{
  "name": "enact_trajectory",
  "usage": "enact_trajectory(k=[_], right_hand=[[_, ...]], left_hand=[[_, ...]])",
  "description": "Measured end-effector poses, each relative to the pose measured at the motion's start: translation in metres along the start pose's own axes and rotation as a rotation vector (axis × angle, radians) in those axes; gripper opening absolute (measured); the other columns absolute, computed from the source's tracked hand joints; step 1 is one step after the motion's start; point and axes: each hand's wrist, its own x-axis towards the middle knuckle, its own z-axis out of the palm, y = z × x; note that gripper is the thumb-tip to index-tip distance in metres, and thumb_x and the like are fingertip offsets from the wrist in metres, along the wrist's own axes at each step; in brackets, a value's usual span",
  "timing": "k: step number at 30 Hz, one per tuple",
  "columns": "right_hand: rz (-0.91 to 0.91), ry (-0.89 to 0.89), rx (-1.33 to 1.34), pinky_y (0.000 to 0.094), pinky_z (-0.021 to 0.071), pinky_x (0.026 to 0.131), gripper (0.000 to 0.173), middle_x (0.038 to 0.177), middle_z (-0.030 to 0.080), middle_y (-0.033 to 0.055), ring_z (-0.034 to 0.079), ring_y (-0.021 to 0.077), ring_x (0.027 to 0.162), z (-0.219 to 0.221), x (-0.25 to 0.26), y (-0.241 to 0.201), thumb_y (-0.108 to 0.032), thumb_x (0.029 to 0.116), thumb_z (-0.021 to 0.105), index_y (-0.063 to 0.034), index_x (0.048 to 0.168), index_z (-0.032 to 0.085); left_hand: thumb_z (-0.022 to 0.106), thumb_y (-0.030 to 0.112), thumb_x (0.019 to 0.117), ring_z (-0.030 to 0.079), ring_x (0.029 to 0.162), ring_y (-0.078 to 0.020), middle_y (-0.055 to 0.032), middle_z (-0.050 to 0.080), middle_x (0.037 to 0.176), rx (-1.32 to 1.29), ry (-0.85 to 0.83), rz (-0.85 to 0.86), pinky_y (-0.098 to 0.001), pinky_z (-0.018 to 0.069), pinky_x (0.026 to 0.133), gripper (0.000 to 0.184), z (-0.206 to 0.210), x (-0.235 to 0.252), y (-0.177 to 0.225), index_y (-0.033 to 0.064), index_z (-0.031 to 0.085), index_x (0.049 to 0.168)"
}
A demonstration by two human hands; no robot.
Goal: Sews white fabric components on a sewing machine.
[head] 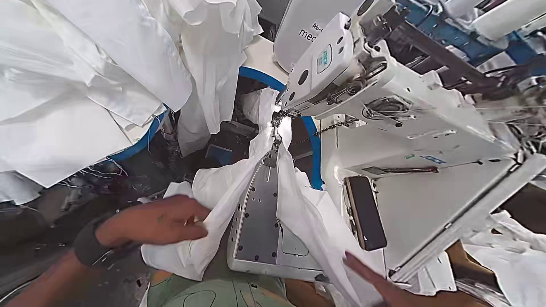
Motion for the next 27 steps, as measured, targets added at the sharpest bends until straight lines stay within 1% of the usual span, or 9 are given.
enact_trajectory(k=[2,4,9,13,17,19,22,24,27], right_hand=[[-0.138,0.310,-0.067,0.0488,0.0614,0.076,0.056,0.122,0.072,0.0176,0.074,0.0294,0.096,0.019,0.064,-0.020,-0.035,0.0981,0.061,0.0010,0.140,0.059],[-0.016,0.343,-0.159,0.0578,0.0547,0.085,0.051,0.117,0.072,0.0221,0.070,0.0396,0.103,0.039,0.131,-0.041,-0.030,0.1000,0.060,0.0014,0.141,0.059],[-0.005,0.448,-0.324,0.0553,0.0532,0.058,0.018,0.083,0.072,0.0208,0.072,0.0411,0.073,0.058,0.154,-0.063,-0.007,0.0958,0.059,-0.0005,0.101,0.075],[0.121,0.373,-0.336,0.0572,0.0549,0.075,0.035,0.110,0.070,0.0267,0.070,0.0446,0.097,0.066,0.158,-0.051,-0.016,0.0971,0.065,0.0041,0.126,0.066],[-0.068,0.648,-0.404,0.0472,0.0502,0.045,0.013,0.073,0.068,0.0165,0.069,0.0343,0.059,0.078,0.150,-0.042,0.000,0.0878,0.061,-0.0004,0.089,0.074],[-0.101,0.749,-0.432,0.0410,0.0489,0.043,0.016,0.073,0.067,0.0131,0.069,0.0294,0.059,0.080,0.148,-0.048,-0.010,0.0853,0.059,-0.0006,0.090,0.071],[0.115,0.429,-0.442,0.0529,0.0558,0.066,0.030,0.101,0.072,0.0251,0.072,0.0430,0.088,0.077,0.145,-0.051,-0.011,0.0924,0.068,0.0053,0.118,0.069],[0.114,0.334,-0.460,0.0534,0.0544,0.059,0.014,0.090,0.073,0.0217,0.073,0.0408,0.078,0.079,0.141,-0.044,-0.002,0.0915,0.066,-0.0002,0.103,0.075],[-0.103,0.562,-0.384,0.0440,0.0488,0.042,0.013,0.071,0.068,0.0140,0.067,0.0303,0.053,0.077,0.125,-0.052,-0.006,0.0893,0.062,-0.0002,0.093,0.074]], left_hand=[[0.061,0.025,0.0969,0.061,0.119,-0.0361,-0.0204,0.066,0.130,-0.016,0.097,-0.075,-0.0609,0.0447,0.101,0.051,-0.019,0.038,0.003,0.0061,0.058,0.145],[0.064,0.033,0.0978,0.056,0.128,-0.0325,-0.0194,0.061,0.138,-0.128,0.293,-0.116,-0.0536,0.0418,0.109,0.062,-0.013,0.081,0.021,0.0110,0.048,0.154],[0.056,0.019,0.1032,0.068,0.104,-0.0379,-0.0235,0.071,0.108,-0.055,0.680,-0.159,-0.0569,0.0498,0.094,0.031,0.005,0.125,0.040,-0.0024,0.068,0.124],[0.056,0.023,0.1034,0.068,0.095,-0.0323,-0.0190,0.071,0.101,-0.033,0.685,-0.103,-0.0519,0.0515,0.087,0.030,-0.010,0.132,0.039,-0.0005,0.070,0.116],[0.051,0.017,0.1049,0.070,0.098,-0.0383,-0.0228,0.072,0.103,0.130,0.673,-0.066,-0.0552,0.0525,0.087,0.030,-0.012,0.144,0.044,-0.0040,0.072,0.112],[0.046,0.014,0.1060,0.071,0.097,-0.0415,-0.0244,0.072,0.100,0.209,0.646,-0.060,-0.0577,0.0525,0.084,0.032,-0.009,0.144,0.050,-0.0056,0.072,0.108],[0.044,0.017,0.1078,0.070,0.097,-0.0436,-0.0249,0.072,0.098,0.265,0.565,-0.142,-0.0595,0.0516,0.082,0.034,-0.009,0.139,0.061,-0.0039,0.070,0.114],[0.045,0.019,0.1077,0.070,0.098,-0.0447,-0.0251,0.072,0.099,0.271,0.509,-0.178,-0.0602,0.0511,0.083,0.035,-0.012,0.136,0.064,-0.0023,0.069,0.121],[0.044,0.018,0.1078,0.069,0.096,-0.0449,-0.0250,0.072,0.097,0.248,0.455,-0.144,-0.0613,0.0500,0.082,0.035,-0.019,0.131,0.062,-0.0022,0.070,0.118]])
